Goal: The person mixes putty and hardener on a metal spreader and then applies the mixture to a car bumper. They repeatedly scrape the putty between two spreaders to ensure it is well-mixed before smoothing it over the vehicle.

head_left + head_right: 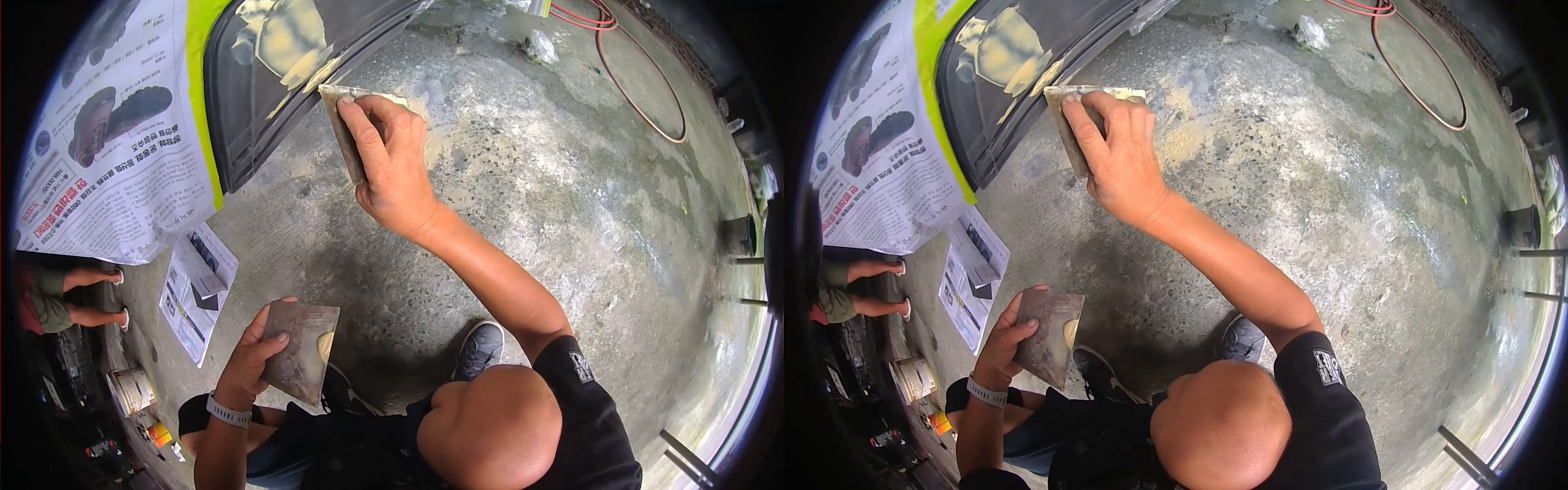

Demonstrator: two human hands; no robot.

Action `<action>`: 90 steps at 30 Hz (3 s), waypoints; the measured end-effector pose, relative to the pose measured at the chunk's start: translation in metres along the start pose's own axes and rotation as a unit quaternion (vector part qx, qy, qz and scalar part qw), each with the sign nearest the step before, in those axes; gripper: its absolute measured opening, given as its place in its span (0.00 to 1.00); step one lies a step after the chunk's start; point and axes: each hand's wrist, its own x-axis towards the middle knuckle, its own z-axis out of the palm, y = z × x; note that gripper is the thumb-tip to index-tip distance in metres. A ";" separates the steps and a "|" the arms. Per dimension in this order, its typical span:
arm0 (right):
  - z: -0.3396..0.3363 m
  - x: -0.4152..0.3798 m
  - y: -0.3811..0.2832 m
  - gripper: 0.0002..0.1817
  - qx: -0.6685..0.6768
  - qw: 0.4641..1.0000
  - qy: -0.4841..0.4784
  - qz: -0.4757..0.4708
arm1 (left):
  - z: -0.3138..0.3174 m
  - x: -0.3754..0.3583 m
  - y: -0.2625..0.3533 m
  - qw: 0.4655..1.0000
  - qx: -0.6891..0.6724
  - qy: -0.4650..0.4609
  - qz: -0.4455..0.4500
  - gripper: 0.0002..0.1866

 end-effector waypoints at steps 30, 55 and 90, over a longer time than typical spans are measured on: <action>0.033 0.001 0.018 0.46 -0.021 0.992 0.111 -0.051 | -0.004 0.007 -0.004 1.000 0.001 -0.004 -0.010 0.33; 0.013 -0.006 0.027 0.30 -0.043 0.987 0.066 -0.140 | 0.000 0.007 -0.003 1.000 -0.009 0.008 -0.018 0.33; -0.075 0.049 -0.019 0.24 -0.139 0.972 -0.166 -0.089 | -0.003 0.007 -0.002 1.000 -0.009 -0.019 -0.004 0.33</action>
